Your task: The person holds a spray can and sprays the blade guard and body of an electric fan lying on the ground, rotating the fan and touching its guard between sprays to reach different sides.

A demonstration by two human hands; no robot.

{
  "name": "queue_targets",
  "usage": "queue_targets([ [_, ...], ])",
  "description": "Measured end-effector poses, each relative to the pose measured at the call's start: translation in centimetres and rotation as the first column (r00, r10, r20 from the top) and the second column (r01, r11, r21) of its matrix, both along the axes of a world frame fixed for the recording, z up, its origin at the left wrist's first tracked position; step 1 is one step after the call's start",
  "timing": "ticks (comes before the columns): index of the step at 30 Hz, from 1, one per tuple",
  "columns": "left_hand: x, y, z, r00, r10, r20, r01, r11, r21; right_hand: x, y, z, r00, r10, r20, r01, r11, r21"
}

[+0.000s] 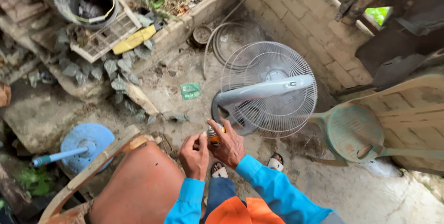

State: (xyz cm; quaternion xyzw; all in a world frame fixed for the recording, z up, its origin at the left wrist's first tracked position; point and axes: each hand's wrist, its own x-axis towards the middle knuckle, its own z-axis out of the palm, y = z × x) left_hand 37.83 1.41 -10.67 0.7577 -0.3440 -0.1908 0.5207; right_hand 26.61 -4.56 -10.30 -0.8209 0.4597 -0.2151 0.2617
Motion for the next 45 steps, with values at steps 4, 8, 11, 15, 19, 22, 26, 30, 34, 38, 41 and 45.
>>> queue_targets([
  [4,1.4,1.2,-0.5,0.999,0.018,-0.042,-0.018,1.000,0.004,1.0,0.8,-0.5,0.998,0.019,-0.055,-0.019,1.000,-0.002],
  [8,1.5,1.7,-0.8,0.997,0.012,-0.072,-0.011,1.000,0.016,1.6,0.7,-0.3,0.996,0.052,-0.076,-0.053,0.998,-0.013],
  [11,1.6,1.7,-0.9,0.996,0.022,-0.086,-0.020,1.000,0.016,2.1,0.7,0.2,0.992,0.089,-0.094,-0.089,0.996,-0.001],
  [15,1.9,1.9,-1.0,0.995,0.031,-0.096,-0.030,0.999,0.017,2.7,0.4,0.6,0.986,0.097,-0.134,-0.096,0.995,0.013],
  [19,2.3,2.2,-1.2,0.995,0.033,-0.095,-0.031,0.999,0.016,3.0,0.0,0.8,0.991,0.097,-0.086,-0.103,0.992,-0.068],
  [22,2.3,2.2,-1.2,0.994,0.020,-0.109,-0.018,1.000,0.017,2.7,0.0,1.0,0.991,0.100,-0.093,-0.102,0.994,-0.024],
  [26,1.6,1.3,-0.7,0.997,0.015,-0.073,-0.014,1.000,0.015,0.9,-0.1,1.2,0.997,0.060,-0.047,-0.062,0.997,-0.039],
  [30,0.1,-0.3,0.3,0.995,-0.072,-0.064,0.074,0.997,0.028,-2.5,-0.6,1.9,0.999,-0.007,-0.048,0.005,0.999,-0.044],
  [34,-2.2,-2.2,1.6,0.986,-0.156,-0.059,0.156,0.988,-0.003,-7.8,-0.8,3.0,0.984,-0.065,0.165,0.088,0.987,-0.133],
  [38,-4.9,-4.2,2.3,0.965,-0.251,0.081,0.248,0.968,0.050,-14.0,-1.7,3.6,0.931,-0.100,0.350,0.180,0.963,-0.203],
  [41,-7.7,-6.0,2.5,0.938,-0.307,0.162,0.295,0.951,0.092,-18.8,-2.8,3.4,0.914,-0.210,0.347,0.290,0.937,-0.196],
  [45,-11.7,-9.0,3.1,0.875,-0.368,0.316,0.396,0.918,-0.029,-25.0,-4.4,3.3,0.898,-0.275,0.344,0.346,0.923,-0.165],
])
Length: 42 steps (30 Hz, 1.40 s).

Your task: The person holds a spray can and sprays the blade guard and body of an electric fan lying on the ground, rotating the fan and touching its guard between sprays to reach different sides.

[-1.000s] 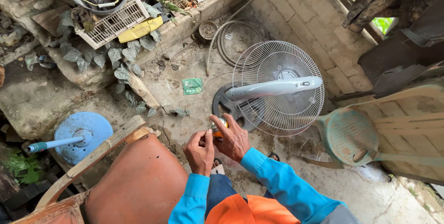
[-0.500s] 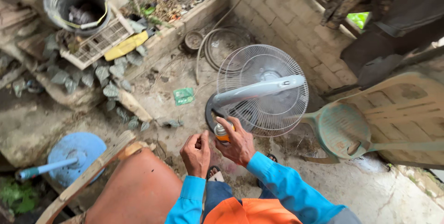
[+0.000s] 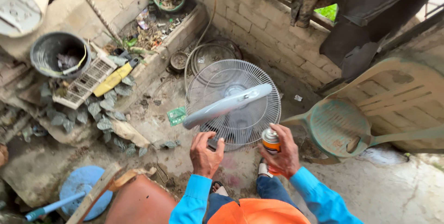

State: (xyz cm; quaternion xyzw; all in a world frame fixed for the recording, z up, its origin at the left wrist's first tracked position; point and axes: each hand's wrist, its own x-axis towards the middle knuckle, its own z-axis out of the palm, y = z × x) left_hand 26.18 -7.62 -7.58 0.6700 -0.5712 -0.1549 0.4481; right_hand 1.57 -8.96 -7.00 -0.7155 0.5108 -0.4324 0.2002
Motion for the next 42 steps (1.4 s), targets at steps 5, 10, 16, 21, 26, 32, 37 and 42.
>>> queue_targets([
  [5,-4.0,-5.1,0.6,0.982,-0.100,0.163,0.096,0.995,0.035,-6.3,-1.2,-0.7,0.998,-0.053,-0.020,0.054,0.998,0.028],
  [10,-6.8,-6.7,-1.0,0.991,-0.062,0.120,0.044,0.988,0.148,-10.3,-2.0,-1.5,0.997,-0.076,0.013,0.075,0.995,0.071],
  [16,-10.2,-6.0,-4.7,0.600,0.394,-0.696,0.071,0.841,0.536,-12.3,-3.5,-2.1,0.998,-0.055,0.025,0.052,0.994,0.095],
  [21,-10.3,-7.6,-5.1,-0.281,0.358,-0.891,0.072,0.933,0.352,-12.6,-4.7,-1.9,1.000,0.001,0.003,-0.002,0.997,0.083],
  [26,-9.8,-8.6,-4.9,-0.527,0.176,-0.831,-0.115,0.955,0.275,-12.2,-5.2,-1.3,1.000,0.031,-0.003,-0.031,0.995,0.093],
  [32,-9.3,-8.9,-5.8,-0.578,0.036,-0.815,-0.172,0.971,0.165,-12.0,-4.8,-1.0,0.996,0.086,-0.019,-0.084,0.990,0.111],
  [37,-9.5,-9.3,-6.4,-0.579,0.010,-0.815,-0.202,0.967,0.155,-12.1,-4.6,-1.0,0.991,0.121,-0.051,-0.113,0.984,0.137],
  [42,-9.2,-9.5,-6.4,-0.541,0.034,-0.840,-0.174,0.973,0.151,-12.0,-4.6,-1.0,0.992,0.121,-0.040,-0.115,0.985,0.129],
])
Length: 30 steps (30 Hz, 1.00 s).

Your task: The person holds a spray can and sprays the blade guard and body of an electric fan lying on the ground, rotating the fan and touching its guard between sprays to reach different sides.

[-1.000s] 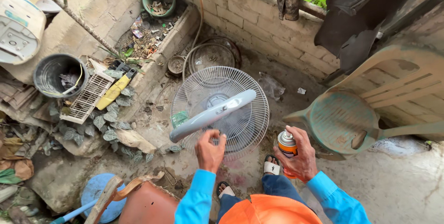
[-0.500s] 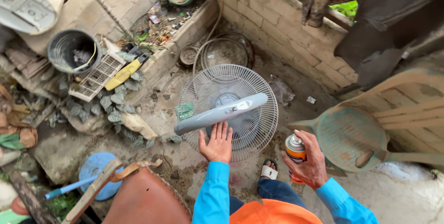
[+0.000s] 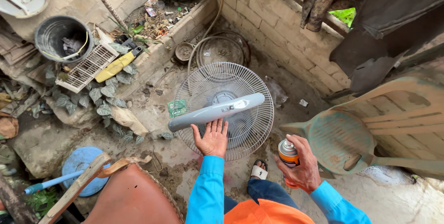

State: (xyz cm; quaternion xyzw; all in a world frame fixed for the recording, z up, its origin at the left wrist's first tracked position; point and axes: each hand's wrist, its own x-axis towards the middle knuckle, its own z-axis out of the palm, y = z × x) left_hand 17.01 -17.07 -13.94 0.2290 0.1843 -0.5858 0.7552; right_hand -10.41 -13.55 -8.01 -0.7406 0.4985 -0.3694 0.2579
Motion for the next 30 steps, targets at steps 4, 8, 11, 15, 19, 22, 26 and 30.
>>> queue_targets([
  [4,-0.1,-0.2,0.0,1.000,-0.013,0.012,0.013,1.000,0.000,0.1,0.1,0.2,1.000,0.009,0.018,-0.008,1.000,-0.013],
  [8,-0.3,-0.2,0.0,1.000,-0.018,0.009,0.018,1.000,-0.003,0.1,0.2,0.3,1.000,0.007,0.009,-0.007,1.000,0.000],
  [11,-0.3,-0.2,0.0,1.000,-0.020,0.003,0.020,1.000,-0.007,0.0,0.4,0.3,1.000,0.003,0.004,-0.004,1.000,0.012],
  [15,-0.3,-0.4,0.3,1.000,-0.007,-0.015,0.007,1.000,-0.011,-0.1,0.5,0.2,1.000,0.007,0.012,-0.007,1.000,0.010],
  [19,-0.2,-0.8,0.6,1.000,-0.013,0.006,0.013,0.999,-0.040,-0.2,0.6,0.1,1.000,0.010,0.009,-0.010,1.000,0.010],
  [22,-0.3,-0.8,0.6,0.999,-0.012,0.040,0.015,0.997,-0.074,-0.2,0.6,0.2,1.000,0.016,0.007,-0.016,1.000,0.006],
  [26,-0.7,-0.8,0.4,0.999,-0.025,0.040,0.029,0.995,-0.098,-0.3,0.6,0.2,1.000,0.010,0.001,-0.010,1.000,-0.006],
  [30,-1.2,-0.6,0.0,0.999,-0.017,0.050,0.021,0.997,-0.074,-0.5,0.7,0.1,1.000,0.007,0.014,-0.007,1.000,-0.002],
])
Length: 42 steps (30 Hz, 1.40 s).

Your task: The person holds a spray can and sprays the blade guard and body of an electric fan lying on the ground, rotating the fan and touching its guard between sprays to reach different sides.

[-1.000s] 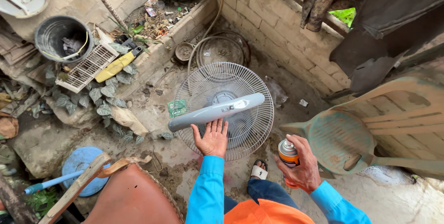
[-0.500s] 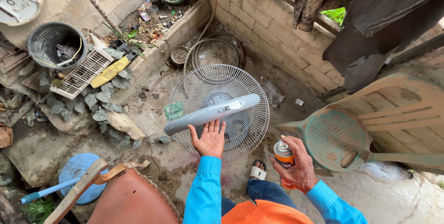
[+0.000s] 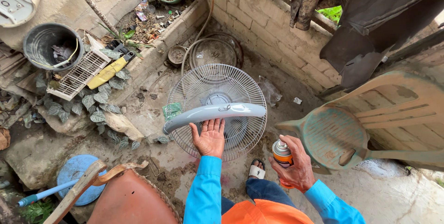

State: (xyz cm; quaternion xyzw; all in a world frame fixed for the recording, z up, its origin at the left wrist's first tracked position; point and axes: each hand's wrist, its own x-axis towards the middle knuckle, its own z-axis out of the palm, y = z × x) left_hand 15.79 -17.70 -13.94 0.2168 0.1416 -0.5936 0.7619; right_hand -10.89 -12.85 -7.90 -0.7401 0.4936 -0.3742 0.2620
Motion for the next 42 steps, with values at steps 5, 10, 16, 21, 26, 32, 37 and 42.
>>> queue_targets([
  [5,-0.6,0.3,-0.5,1.000,0.007,0.013,-0.007,1.000,-0.004,-0.2,0.1,-0.1,1.000,-0.015,-0.003,0.015,1.000,0.005],
  [10,-1.0,-0.2,-0.5,0.998,0.022,0.060,-0.023,0.999,0.024,-0.3,0.2,-0.3,1.000,-0.022,0.000,0.022,1.000,0.020],
  [16,-1.1,-1.0,0.6,0.984,0.039,0.174,-0.044,0.999,0.026,-0.5,0.3,-0.7,0.999,-0.048,-0.002,0.048,0.999,0.020],
  [21,-0.7,-2.1,1.2,0.981,0.019,0.193,-0.023,1.000,0.019,-0.7,0.2,-1.0,0.999,-0.033,0.013,0.032,0.999,0.043],
  [26,-0.6,-3.4,1.5,0.983,-0.019,0.185,0.014,1.000,0.027,-0.8,0.1,-1.1,0.999,-0.039,-0.002,0.039,0.998,0.046],
  [32,-0.7,-4.9,1.5,0.981,-0.020,0.194,0.017,1.000,0.017,-0.9,0.3,-1.1,0.999,-0.050,-0.005,0.050,0.997,0.054],
  [37,-0.7,-6.0,1.6,0.973,-0.031,0.227,0.026,0.999,0.025,-1.0,0.6,-1.2,0.998,-0.066,-0.006,0.066,0.995,0.069],
  [42,-0.6,-6.9,1.6,0.975,-0.028,0.221,0.025,1.000,0.015,-1.3,1.0,-1.3,0.997,-0.077,-0.005,0.077,0.995,0.065],
])
